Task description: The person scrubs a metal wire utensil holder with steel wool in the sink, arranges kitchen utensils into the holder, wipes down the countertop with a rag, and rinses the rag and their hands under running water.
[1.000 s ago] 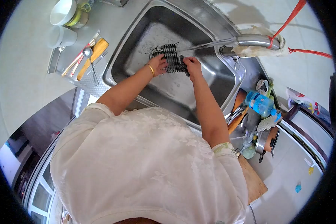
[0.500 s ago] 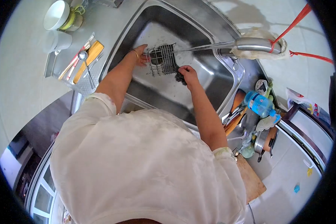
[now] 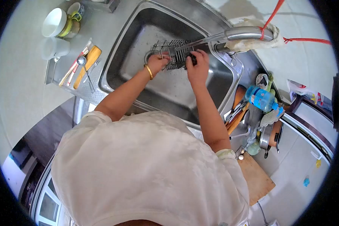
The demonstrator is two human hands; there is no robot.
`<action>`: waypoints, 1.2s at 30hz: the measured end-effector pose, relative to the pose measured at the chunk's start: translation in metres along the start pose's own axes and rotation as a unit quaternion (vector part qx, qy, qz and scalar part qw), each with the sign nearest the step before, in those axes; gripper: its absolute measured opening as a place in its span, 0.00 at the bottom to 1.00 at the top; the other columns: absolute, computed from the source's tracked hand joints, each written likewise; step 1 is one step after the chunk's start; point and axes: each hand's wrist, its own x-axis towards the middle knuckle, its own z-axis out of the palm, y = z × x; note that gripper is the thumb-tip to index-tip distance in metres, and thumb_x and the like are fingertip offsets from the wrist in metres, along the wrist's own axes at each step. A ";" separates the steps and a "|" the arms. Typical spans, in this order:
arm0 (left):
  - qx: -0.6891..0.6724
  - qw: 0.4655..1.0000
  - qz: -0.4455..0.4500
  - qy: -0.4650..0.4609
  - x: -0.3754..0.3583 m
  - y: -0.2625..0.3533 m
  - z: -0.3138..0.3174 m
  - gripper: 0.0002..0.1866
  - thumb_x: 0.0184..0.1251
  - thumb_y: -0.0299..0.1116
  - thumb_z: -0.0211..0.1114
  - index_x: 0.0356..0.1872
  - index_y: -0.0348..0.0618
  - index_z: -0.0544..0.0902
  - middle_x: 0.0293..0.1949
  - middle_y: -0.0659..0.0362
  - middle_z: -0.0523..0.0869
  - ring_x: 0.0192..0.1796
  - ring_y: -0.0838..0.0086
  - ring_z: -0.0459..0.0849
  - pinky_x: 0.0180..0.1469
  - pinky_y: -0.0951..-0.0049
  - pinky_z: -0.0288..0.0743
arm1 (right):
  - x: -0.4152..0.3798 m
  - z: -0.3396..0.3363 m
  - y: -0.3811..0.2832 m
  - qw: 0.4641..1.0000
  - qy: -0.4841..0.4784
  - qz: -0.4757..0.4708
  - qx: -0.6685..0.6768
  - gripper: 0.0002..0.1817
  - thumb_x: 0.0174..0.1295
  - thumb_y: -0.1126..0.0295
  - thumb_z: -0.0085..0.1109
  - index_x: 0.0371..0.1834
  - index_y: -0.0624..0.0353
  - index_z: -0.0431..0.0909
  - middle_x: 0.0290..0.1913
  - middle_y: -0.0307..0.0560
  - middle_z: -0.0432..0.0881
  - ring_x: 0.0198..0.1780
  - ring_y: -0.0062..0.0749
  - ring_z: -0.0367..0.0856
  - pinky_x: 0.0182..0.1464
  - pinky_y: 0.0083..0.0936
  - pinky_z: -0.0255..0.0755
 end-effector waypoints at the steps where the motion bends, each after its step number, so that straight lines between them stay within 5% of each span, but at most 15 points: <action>1: 0.000 0.999 0.044 0.006 -0.011 0.011 0.006 0.10 0.50 0.24 0.57 0.33 0.39 0.83 0.43 0.64 0.80 0.30 0.81 0.74 0.33 0.81 0.70 | 0.000 0.002 -0.010 0.999 -0.014 -0.025 -0.036 0.10 0.48 0.70 0.60 0.35 0.58 0.77 0.45 0.53 0.73 0.45 0.49 0.72 0.48 0.38 0.68; 4: 0.134 0.963 0.234 0.002 -0.021 0.019 0.011 0.07 0.50 0.23 0.57 0.30 0.36 0.82 0.45 0.61 0.80 0.34 0.82 0.76 0.32 0.82 0.69 | 0.001 0.012 -0.027 0.989 -0.003 -0.104 -0.102 0.08 0.49 0.71 0.58 0.33 0.60 0.77 0.41 0.54 0.73 0.41 0.49 0.72 0.44 0.40 0.67; 7: 0.281 0.898 0.337 -0.004 -0.040 0.030 0.013 0.05 0.51 0.23 0.57 0.27 0.34 0.81 0.45 0.58 0.81 0.36 0.81 0.77 0.35 0.81 0.70 | 0.030 0.015 -0.032 0.991 -0.004 -0.087 -0.101 0.07 0.49 0.71 0.57 0.30 0.62 0.76 0.40 0.56 0.73 0.42 0.50 0.72 0.43 0.40 0.67; 10: 0.180 0.959 0.216 -0.009 -0.063 0.046 0.030 0.05 0.48 0.27 0.60 0.24 0.39 0.83 0.40 0.54 0.84 0.40 0.66 0.82 0.42 0.70 0.74 | 0.060 0.009 -0.053 0.991 -0.034 -0.019 -0.128 0.06 0.49 0.71 0.57 0.28 0.63 0.75 0.38 0.56 0.73 0.41 0.50 0.72 0.41 0.41 0.67; 13: 0.142 0.944 0.294 0.047 -0.052 0.049 0.032 0.05 0.47 0.29 0.61 0.23 0.39 0.83 0.38 0.53 0.84 0.39 0.65 0.82 0.40 0.70 0.73 | 0.038 0.006 -0.050 0.983 0.028 -0.116 -0.140 0.06 0.50 0.72 0.56 0.29 0.62 0.74 0.37 0.55 0.72 0.40 0.49 0.71 0.40 0.41 0.67; 19: 0.416 0.835 0.345 0.099 -0.061 0.069 0.037 0.05 0.49 0.28 0.59 0.23 0.38 0.82 0.28 0.56 0.83 0.33 0.73 0.80 0.34 0.75 0.69 | 0.013 -0.007 -0.048 0.991 0.027 -0.082 -0.098 0.06 0.50 0.72 0.56 0.30 0.61 0.73 0.37 0.55 0.72 0.39 0.50 0.71 0.41 0.41 0.67; 22: 0.395 0.825 0.397 0.081 -0.069 0.073 0.045 0.06 0.48 0.30 0.59 0.23 0.40 0.82 0.21 0.55 0.81 0.31 0.71 0.80 0.32 0.73 0.69 | 0.046 -0.007 -0.048 0.989 0.049 -0.080 -0.111 0.06 0.50 0.72 0.57 0.30 0.61 0.73 0.38 0.55 0.72 0.40 0.50 0.71 0.41 0.40 0.67; 25: 0.316 0.908 0.269 0.061 -0.064 0.078 0.043 0.06 0.47 0.29 0.59 0.22 0.39 0.81 0.20 0.53 0.81 0.30 0.67 0.80 0.32 0.71 0.70 | 0.045 -0.011 -0.058 0.989 0.059 -0.099 -0.094 0.07 0.50 0.72 0.57 0.30 0.61 0.73 0.38 0.55 0.72 0.40 0.50 0.71 0.41 0.40 0.67; 28: 0.356 0.867 0.333 0.103 -0.054 0.079 0.034 0.05 0.46 0.29 0.60 0.20 0.39 0.81 0.21 0.55 0.81 0.31 0.69 0.80 0.32 0.72 0.71 | 0.015 -0.015 -0.056 0.992 0.034 -0.097 -0.070 0.06 0.50 0.72 0.58 0.31 0.61 0.74 0.38 0.54 0.72 0.41 0.50 0.71 0.42 0.39 0.67; 31: 0.325 0.865 0.367 0.106 -0.057 0.079 0.037 0.07 0.45 0.32 0.61 0.21 0.37 0.79 0.24 0.49 0.80 0.28 0.58 0.80 0.32 0.66 0.72 | 0.002 -0.021 -0.052 0.998 -0.010 -0.049 -0.035 0.06 0.50 0.72 0.57 0.31 0.61 0.74 0.37 0.53 0.72 0.41 0.50 0.71 0.43 0.39 0.67; 34: 0.267 0.912 0.301 0.082 -0.064 0.076 0.047 0.12 0.45 0.27 0.62 0.35 0.39 0.80 0.31 0.57 0.83 0.33 0.74 0.79 0.39 0.74 0.73 | 0.013 -0.032 -0.066 0.997 0.013 -0.079 -0.013 0.06 0.50 0.72 0.57 0.31 0.60 0.74 0.37 0.53 0.73 0.41 0.49 0.72 0.43 0.39 0.66; 36: 0.273 0.913 0.295 0.066 -0.072 0.079 0.059 0.15 0.45 0.26 0.62 0.38 0.39 0.78 0.32 0.58 0.82 0.34 0.74 0.79 0.40 0.74 0.73 | 0.018 -0.034 -0.069 0.994 0.017 -0.106 -0.023 0.06 0.51 0.72 0.57 0.31 0.60 0.75 0.37 0.53 0.73 0.41 0.49 0.72 0.43 0.39 0.67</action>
